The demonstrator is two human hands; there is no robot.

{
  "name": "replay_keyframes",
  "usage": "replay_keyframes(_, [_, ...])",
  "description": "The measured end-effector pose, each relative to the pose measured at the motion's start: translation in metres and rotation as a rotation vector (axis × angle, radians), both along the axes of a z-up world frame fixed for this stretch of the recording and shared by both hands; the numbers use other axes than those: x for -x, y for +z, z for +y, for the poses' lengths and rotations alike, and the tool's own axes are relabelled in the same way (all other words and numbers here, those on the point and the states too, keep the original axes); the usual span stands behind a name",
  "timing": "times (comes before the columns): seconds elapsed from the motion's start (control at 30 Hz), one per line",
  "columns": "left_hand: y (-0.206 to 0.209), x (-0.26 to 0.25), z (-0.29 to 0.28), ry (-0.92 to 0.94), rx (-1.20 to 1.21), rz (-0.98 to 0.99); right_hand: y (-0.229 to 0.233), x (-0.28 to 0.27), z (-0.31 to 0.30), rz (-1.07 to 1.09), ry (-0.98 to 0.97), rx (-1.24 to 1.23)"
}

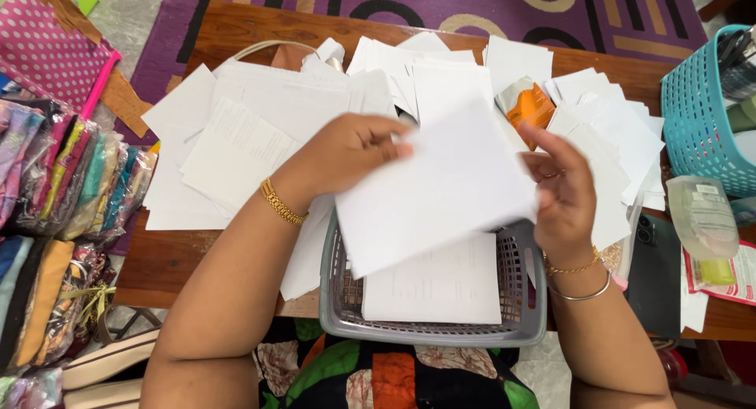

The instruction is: The person sorts a pile of white papers on a wooden table, picking them up one by one and placing them into a gray plastic basket. The person occasionally adjusts the stack in the basket to keep it aligned.

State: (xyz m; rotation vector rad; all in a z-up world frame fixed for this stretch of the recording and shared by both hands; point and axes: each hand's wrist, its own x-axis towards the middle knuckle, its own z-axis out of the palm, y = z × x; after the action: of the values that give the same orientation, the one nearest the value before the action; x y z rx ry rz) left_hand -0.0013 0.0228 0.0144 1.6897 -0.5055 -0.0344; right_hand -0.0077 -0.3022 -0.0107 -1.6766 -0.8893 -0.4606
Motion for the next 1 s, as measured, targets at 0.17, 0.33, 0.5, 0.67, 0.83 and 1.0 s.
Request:
replay_keyframes(0.17, [0.025, 0.02, -0.014, -0.212, -0.31, -0.055, 0.006, 0.008, -0.001, 0.272, 0.116, -0.04])
replay_keyframes(0.33, [0.031, 0.036, -0.028, -0.281, -0.546, -0.014, 0.045, 0.036, 0.025, 0.258, -0.057, 0.357])
replay_keyframes(0.5, [0.042, 0.036, -0.022, -0.287, -0.724, 0.05, 0.055, 0.04, 0.005, 0.318, -0.103, 0.618])
replay_keyframes(0.67, [0.044, 0.039, -0.026, -0.268, -0.882, 0.138, 0.056, 0.039, 0.0, 0.204, -0.051, 0.838])
replay_keyframes(0.83, [0.033, 0.047, -0.037, -0.282, -1.0, -0.001, 0.052, 0.042, 0.005, 0.292, -0.032, 1.001])
replay_keyframes(1.0, [0.015, 0.046, -0.042, -0.275, -1.029, -0.052, 0.049, 0.046, 0.003, 0.246, -0.095, 1.073])
